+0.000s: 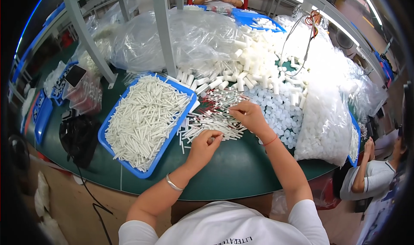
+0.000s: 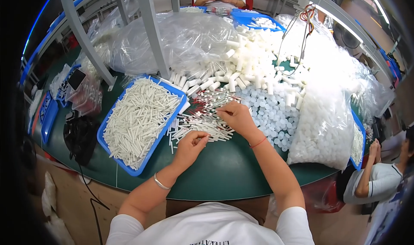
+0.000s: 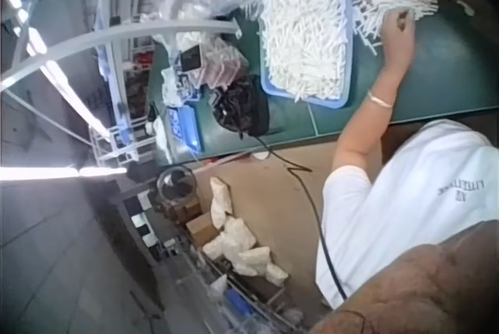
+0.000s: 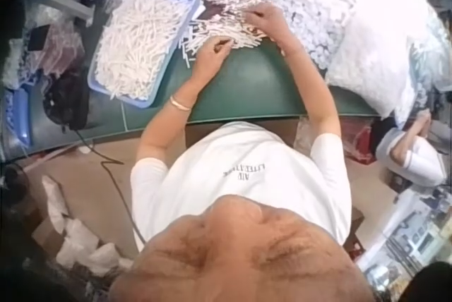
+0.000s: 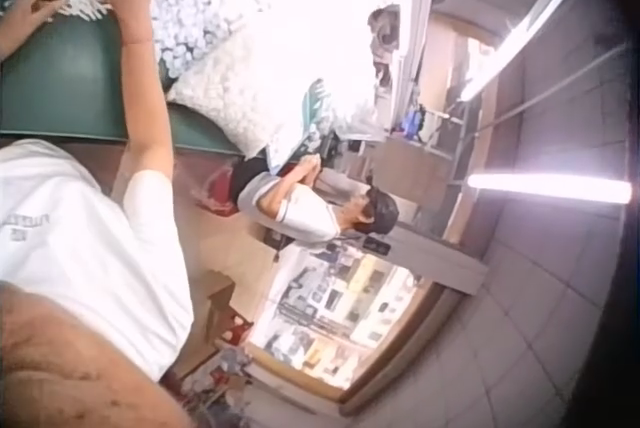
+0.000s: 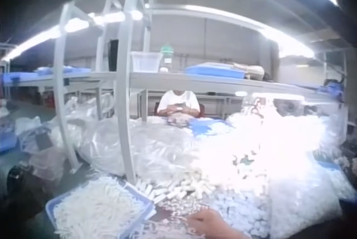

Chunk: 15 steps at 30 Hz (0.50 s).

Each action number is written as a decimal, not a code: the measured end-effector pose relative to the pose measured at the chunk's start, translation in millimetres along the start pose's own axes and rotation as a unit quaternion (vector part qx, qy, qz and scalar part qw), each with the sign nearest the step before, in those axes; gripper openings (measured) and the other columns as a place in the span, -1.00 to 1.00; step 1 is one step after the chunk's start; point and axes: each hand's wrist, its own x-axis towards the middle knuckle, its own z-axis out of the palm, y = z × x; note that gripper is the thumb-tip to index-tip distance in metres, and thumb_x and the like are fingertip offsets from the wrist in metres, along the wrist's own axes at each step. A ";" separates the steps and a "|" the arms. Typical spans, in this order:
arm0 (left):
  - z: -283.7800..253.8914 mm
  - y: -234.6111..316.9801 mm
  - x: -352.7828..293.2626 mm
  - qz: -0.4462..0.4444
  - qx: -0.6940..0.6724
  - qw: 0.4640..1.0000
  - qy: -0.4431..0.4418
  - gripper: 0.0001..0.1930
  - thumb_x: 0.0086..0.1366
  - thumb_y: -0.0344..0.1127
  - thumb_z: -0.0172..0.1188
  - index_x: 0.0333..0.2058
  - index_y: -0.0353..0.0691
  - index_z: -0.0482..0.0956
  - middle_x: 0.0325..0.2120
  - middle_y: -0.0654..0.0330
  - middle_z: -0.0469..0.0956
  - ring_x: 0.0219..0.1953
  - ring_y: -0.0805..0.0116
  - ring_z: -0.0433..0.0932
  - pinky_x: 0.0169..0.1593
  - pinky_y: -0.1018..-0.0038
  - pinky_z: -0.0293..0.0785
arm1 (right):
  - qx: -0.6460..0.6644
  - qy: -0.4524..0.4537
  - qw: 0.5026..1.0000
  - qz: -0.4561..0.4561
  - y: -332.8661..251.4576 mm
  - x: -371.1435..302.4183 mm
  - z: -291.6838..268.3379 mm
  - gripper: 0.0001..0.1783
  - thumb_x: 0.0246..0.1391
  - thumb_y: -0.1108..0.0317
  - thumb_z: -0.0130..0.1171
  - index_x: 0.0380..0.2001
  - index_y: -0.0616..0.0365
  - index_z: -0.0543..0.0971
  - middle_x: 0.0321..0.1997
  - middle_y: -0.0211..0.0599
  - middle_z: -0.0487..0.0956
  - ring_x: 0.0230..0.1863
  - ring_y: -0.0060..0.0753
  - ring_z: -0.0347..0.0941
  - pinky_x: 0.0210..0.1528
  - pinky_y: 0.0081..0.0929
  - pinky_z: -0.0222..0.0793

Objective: Assembling small plastic components by hand at a factory workbench.

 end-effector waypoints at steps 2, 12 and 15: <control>2.4 -3.4 0.5 -0.067 -0.075 0.995 -0.009 -0.81 0.30 -0.34 0.20 -0.17 -0.30 0.57 -0.46 0.35 0.52 -0.48 0.67 0.41 -0.43 0.66 0.35 | 0.081 -0.007 0.994 0.069 2.8 -6.6 0.3 -0.88 -0.04 0.46 0.30 -0.39 0.27 0.67 -0.49 -0.26 0.55 -0.47 -0.50 0.45 -0.41 -0.59 0.33; -5.2 11.9 3.6 -0.106 -0.129 0.986 0.005 -0.79 0.33 -0.28 0.17 -0.15 -0.27 0.58 -0.52 0.38 0.51 -0.55 0.69 0.36 -0.49 0.71 0.28 | 0.226 0.012 0.965 0.135 -11.7 -37.9 14.1 -0.84 0.08 0.45 0.23 -0.27 0.28 0.63 -0.37 -0.39 0.62 -0.38 -0.68 0.45 -0.34 -0.65 0.37; -6.6 16.6 3.0 -0.134 -0.148 0.980 -0.002 -0.78 0.33 -0.30 0.16 -0.14 -0.30 0.57 -0.51 0.36 0.52 -0.55 0.67 0.37 -0.49 0.69 0.30 | 0.342 0.013 0.907 0.245 -22.1 -49.4 10.4 -0.84 0.11 0.44 0.22 -0.25 0.29 0.62 -0.36 -0.45 0.60 -0.36 -0.73 0.43 -0.31 -0.72 0.34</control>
